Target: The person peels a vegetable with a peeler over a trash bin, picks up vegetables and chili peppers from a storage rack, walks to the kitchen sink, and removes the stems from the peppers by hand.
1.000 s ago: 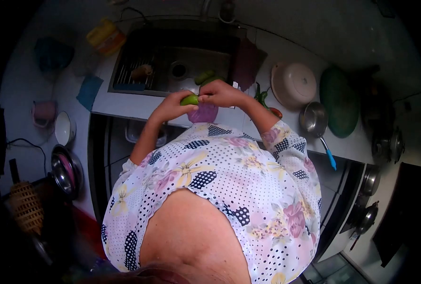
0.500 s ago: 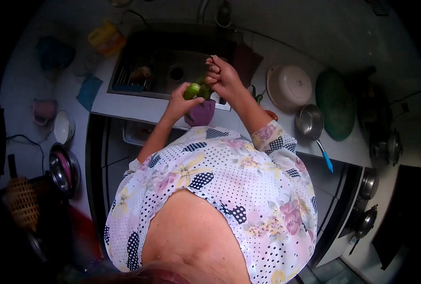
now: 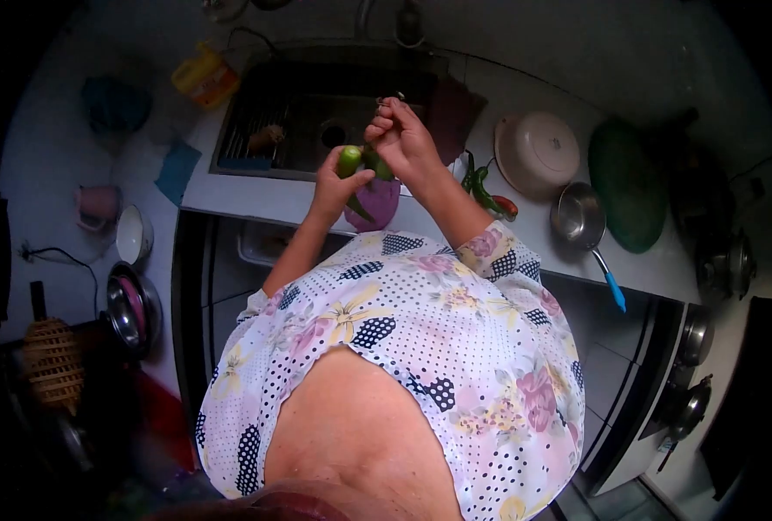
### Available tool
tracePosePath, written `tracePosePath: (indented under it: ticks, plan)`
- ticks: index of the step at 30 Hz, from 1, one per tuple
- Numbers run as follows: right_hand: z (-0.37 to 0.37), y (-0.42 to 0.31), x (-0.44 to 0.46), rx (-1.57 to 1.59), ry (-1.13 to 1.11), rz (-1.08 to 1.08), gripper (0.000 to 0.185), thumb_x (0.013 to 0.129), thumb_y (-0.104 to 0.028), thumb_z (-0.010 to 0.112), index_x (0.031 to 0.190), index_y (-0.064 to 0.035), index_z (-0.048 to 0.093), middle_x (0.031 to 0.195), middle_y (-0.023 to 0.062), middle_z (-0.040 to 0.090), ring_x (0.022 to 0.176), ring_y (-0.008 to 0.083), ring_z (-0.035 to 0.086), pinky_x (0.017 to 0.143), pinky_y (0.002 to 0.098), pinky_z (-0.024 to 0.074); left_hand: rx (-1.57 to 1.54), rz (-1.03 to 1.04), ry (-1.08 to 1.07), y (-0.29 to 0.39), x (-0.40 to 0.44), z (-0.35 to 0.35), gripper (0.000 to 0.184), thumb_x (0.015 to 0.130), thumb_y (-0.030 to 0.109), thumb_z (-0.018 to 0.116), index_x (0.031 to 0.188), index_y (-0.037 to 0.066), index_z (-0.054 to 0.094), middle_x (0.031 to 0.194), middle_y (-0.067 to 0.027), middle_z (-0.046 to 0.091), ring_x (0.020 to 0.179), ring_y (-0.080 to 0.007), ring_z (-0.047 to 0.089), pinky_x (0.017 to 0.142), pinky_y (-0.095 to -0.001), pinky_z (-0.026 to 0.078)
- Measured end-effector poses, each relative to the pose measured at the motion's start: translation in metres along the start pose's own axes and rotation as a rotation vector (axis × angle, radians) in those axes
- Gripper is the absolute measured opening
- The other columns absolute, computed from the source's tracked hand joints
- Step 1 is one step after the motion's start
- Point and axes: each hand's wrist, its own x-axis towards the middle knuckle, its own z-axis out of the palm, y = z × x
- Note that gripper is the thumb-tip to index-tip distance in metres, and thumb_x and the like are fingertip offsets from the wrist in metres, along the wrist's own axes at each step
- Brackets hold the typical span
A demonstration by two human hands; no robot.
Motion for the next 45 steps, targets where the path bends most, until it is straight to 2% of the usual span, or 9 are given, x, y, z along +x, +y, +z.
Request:
tracePosePath:
  ticks: [5,11,14,21,27,30,33,36,45]
  plan:
    - [0.022,-0.001,-0.013,-0.304,0.141,-0.087,0.015,0.093,-0.018,0.051,0.1,-0.0039,0.052,0.092,0.0054,0.056,0.081,0.0137,0.056,0.072,0.027,0.0469,0.074,-0.027,0.017,-0.008,-0.003,0.002,0.027,0.072,0.009,0.073,0.093,0.002,0.058,0.083,-0.0005,0.06,0.074,-0.0081,0.054,0.068,-0.0242,0.047]
    - [-0.009,-0.01,-0.015,-0.897,0.029,0.007,0.036,0.091,-0.027,0.054,0.116,-0.0028,0.048,0.106,0.0095,0.056,0.096,0.016,0.057,0.078,0.028,0.0476,0.094,-0.069,0.083,0.013,-0.004,-0.012,0.023,0.072,0.011,0.07,0.09,0.001,0.057,0.078,-0.0016,0.059,0.069,-0.0081,0.053,0.063,-0.0255,0.046]
    - [-0.011,-0.005,-0.024,-0.926,-0.119,0.071,0.041,0.09,-0.03,0.055,0.119,-0.002,0.047,0.108,0.0093,0.056,0.095,0.0155,0.057,0.078,0.0276,0.0474,0.155,-0.067,0.079,0.011,-0.002,-0.022,0.023,0.074,0.009,0.067,0.093,0.002,0.058,0.083,-0.0014,0.059,0.074,-0.0084,0.054,0.067,-0.0245,0.046]
    - [-0.008,-0.002,-0.023,-1.367,-0.137,0.083,0.031,0.078,-0.019,0.072,0.101,-0.0001,0.061,0.08,0.0056,0.062,0.072,0.0098,0.06,0.061,0.0231,0.0479,0.281,-0.051,0.065,0.028,-0.013,-0.019,0.024,0.074,0.008,0.065,0.095,0.001,0.058,0.084,-0.0027,0.059,0.076,-0.0099,0.055,0.068,-0.0249,0.046]
    - [0.005,0.0,-0.026,-1.46,-0.134,0.046,0.023,0.078,-0.017,0.07,0.091,0.0011,0.064,0.072,0.0043,0.062,0.063,0.0078,0.057,0.055,0.0226,0.0455,0.452,0.018,-0.009,0.027,-0.012,-0.024,0.027,0.073,0.01,0.066,0.096,0.0,0.058,0.083,-0.0043,0.06,0.077,-0.0111,0.056,0.069,-0.0262,0.047]
    - [-0.003,0.006,-0.027,-1.558,-0.31,-0.047,0.018,0.079,-0.016,0.069,0.085,0.0008,0.065,0.068,0.005,0.061,0.06,0.0078,0.056,0.053,0.0233,0.0441,0.309,-0.06,-0.008,0.028,-0.015,-0.018,0.027,0.072,0.011,0.069,0.094,0.001,0.058,0.084,-0.0039,0.06,0.079,-0.0111,0.057,0.07,-0.0262,0.047]
    - [-0.013,0.007,-0.029,-1.559,-0.245,-0.002,0.015,0.08,-0.015,0.066,0.079,-0.0001,0.064,0.065,0.005,0.059,0.059,0.0078,0.056,0.052,0.0232,0.0431,0.195,-0.207,-0.058,0.019,-0.019,-0.018,0.03,0.071,0.01,0.072,0.096,0.002,0.057,0.086,-0.0035,0.06,0.08,-0.0111,0.057,0.071,-0.0261,0.047]
    - [-0.013,0.004,-0.033,-1.464,-0.16,0.119,0.017,0.082,-0.016,0.064,0.078,0.0,0.063,0.063,0.0041,0.058,0.058,0.0068,0.053,0.049,0.0227,0.0399,0.279,-0.132,-0.079,0.022,-0.028,-0.014,0.034,0.07,0.008,0.073,0.099,0.003,0.056,0.089,-0.0025,0.059,0.081,-0.0098,0.056,0.073,-0.0251,0.047]
    - [-0.031,-0.004,-0.051,-0.712,0.006,0.503,0.015,0.086,-0.019,0.061,0.08,-0.0068,0.055,0.065,-0.0002,0.053,0.049,0.0048,0.044,0.043,0.0165,0.0318,0.028,-0.232,-0.154,0.022,-0.037,-0.004,0.035,0.07,0.005,0.073,0.1,0.004,0.055,0.091,-0.0012,0.06,0.085,-0.0099,0.057,0.079,-0.0239,0.047]
